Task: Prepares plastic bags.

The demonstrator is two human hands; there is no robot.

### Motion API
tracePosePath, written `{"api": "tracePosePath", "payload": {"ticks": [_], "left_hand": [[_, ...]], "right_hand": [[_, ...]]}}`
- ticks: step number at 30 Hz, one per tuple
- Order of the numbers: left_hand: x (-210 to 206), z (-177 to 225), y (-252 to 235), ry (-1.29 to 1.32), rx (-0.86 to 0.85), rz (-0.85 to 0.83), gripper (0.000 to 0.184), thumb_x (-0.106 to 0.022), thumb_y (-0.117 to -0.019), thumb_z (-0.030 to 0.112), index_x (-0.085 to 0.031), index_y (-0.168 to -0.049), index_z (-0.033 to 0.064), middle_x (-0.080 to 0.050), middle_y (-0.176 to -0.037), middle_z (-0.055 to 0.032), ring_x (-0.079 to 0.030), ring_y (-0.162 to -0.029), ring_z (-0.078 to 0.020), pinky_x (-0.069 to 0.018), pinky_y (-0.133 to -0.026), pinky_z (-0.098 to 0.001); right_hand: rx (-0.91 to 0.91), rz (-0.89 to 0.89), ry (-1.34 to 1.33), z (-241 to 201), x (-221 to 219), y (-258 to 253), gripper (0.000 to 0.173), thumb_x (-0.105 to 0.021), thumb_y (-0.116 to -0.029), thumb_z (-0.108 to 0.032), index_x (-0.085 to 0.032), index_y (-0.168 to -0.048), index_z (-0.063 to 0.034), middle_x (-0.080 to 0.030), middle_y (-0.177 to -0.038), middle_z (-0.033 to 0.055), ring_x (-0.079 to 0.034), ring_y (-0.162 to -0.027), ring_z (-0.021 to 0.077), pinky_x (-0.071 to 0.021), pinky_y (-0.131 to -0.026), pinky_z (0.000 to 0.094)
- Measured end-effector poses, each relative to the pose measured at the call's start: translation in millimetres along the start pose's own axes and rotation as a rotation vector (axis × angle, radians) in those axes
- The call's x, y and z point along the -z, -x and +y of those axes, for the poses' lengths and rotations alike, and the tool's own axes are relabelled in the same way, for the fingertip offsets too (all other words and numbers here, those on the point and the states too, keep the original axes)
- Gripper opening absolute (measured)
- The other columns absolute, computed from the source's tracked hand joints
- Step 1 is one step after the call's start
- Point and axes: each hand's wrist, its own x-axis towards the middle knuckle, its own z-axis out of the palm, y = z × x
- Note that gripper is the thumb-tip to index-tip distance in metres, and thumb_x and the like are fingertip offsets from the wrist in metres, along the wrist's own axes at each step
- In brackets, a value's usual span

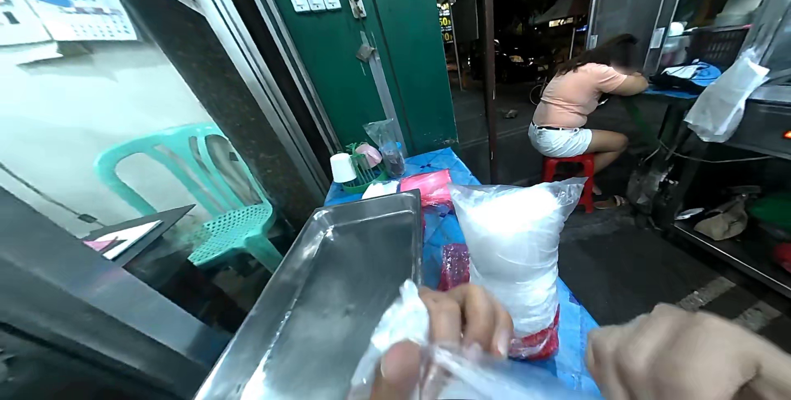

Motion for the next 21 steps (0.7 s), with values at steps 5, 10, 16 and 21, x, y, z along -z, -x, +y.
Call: {"api": "tracePosePath", "payload": {"ticks": [5, 10, 16, 21], "left_hand": [[23.4, 26.0, -18.2, -0.201, 0.079, -0.029, 0.037, -0.057, -0.0982, 0.051, -0.074, -0.098, 0.0189, -0.071, -0.096, 0.0097, -0.065, -0.098, -0.0011, -0.0501, -0.092, -0.0202], [12.4, 41.2, -41.1, -0.384, 0.057, 0.285, 0.029, -0.053, -0.1014, 0.043, -0.077, -0.102, 0.0259, -0.074, -0.094, 0.0131, -0.068, -0.089, 0.0050, -0.0558, -0.080, -0.0139], [42.5, 10.6, -57.0, -0.430, 0.389, 0.759, 0.030, -0.042, -0.1093, 0.024, -0.069, -0.112, 0.0119, -0.073, -0.092, -0.0007, -0.070, -0.083, -0.0054, -0.0601, -0.074, -0.0227], [47.1, -11.3, -41.0, -0.156, 0.435, 0.804, 0.037, -0.033, -0.1107, 0.020, -0.066, -0.105, 0.0071, -0.073, -0.087, -0.0051, -0.072, -0.082, -0.0094, -0.0614, -0.074, -0.0258]], "right_hand": [[0.172, 0.103, -0.349, -16.2, 25.0, -45.2, 0.021, -0.063, -0.0977, -0.031, -0.072, -0.087, -0.0157, -0.067, -0.086, -0.0101, -0.066, -0.084, 0.0000, -0.0533, -0.078, 0.0170], [-0.003, 0.125, -0.133, -11.1, 63.6, -62.4, 0.023, -0.059, -0.1023, -0.033, -0.072, -0.097, -0.0160, -0.068, -0.091, -0.0058, -0.064, -0.077, -0.0015, -0.0537, -0.065, 0.0133], [-0.563, 0.531, 0.284, 4.6, 106.9, -67.3, 0.016, -0.062, -0.0990, -0.012, -0.074, -0.090, -0.0072, -0.066, -0.069, 0.0021, -0.057, -0.053, 0.0029, -0.0478, -0.048, 0.0174], [-0.898, 0.583, 0.314, 20.6, 99.6, -70.4, 0.015, -0.052, -0.1065, -0.014, -0.064, -0.103, -0.0065, -0.063, -0.071, 0.0041, -0.051, -0.049, 0.0059, -0.0385, -0.043, 0.0184]]}}
